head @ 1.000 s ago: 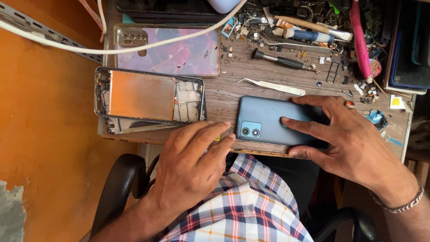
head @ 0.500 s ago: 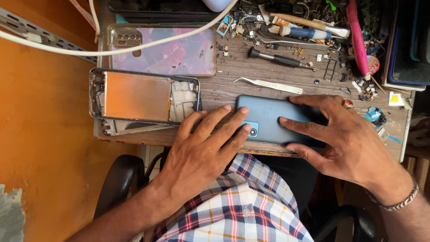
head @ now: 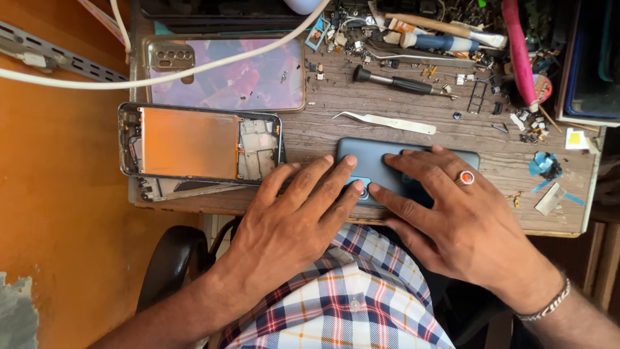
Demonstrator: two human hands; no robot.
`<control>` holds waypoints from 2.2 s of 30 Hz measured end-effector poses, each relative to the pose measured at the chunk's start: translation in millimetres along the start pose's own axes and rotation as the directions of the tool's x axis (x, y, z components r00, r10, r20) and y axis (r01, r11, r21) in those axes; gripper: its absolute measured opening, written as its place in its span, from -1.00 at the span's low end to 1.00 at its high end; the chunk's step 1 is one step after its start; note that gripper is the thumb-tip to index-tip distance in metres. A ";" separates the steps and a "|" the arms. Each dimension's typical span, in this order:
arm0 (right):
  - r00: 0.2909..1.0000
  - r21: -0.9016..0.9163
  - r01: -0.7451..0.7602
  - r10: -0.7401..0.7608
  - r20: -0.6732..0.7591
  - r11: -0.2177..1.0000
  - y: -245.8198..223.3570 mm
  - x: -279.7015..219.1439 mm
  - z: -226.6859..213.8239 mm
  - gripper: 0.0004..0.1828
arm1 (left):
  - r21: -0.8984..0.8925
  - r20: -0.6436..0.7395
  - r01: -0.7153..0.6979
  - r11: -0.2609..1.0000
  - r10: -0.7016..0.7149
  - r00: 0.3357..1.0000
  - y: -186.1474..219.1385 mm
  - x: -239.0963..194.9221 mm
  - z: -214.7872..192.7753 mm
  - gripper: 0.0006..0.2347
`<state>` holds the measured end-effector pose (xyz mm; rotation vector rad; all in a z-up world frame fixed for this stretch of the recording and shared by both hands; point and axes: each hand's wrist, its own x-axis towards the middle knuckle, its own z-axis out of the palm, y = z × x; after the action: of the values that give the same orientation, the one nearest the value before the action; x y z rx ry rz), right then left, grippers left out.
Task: The person uses a screwdriver to remove screws from a disassembled smartphone, then connects a charging cable to test the device. They apply adhesive to the phone's back cover and reassemble the phone, wiping the edges with a cloth.
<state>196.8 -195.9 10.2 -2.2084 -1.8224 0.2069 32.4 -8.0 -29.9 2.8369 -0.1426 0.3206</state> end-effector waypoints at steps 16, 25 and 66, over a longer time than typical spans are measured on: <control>0.990 0.146 -0.089 0.104 -0.099 0.985 6.9 -19.2 0.2 -0.35 | -0.104 -0.022 -0.023 0.994 0.021 1.000 -11.1 3.7 -3.5 -0.61; 0.954 0.075 -0.300 0.300 0.004 0.951 27.1 -37.7 -19.7 -0.26 | -0.121 0.012 -0.054 0.991 0.056 0.998 -15.0 29.4 -3.8 -0.37; 0.792 0.400 -0.009 0.251 -0.557 0.916 0.3 -46.6 -48.7 -0.67 | -0.044 -0.269 -0.361 0.931 0.337 0.902 8.2 67.5 -49.9 -0.76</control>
<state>201.4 -247.1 53.7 -1.8351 -1.1626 -0.1067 86.7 -5.9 34.7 2.6353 -0.6001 0.7350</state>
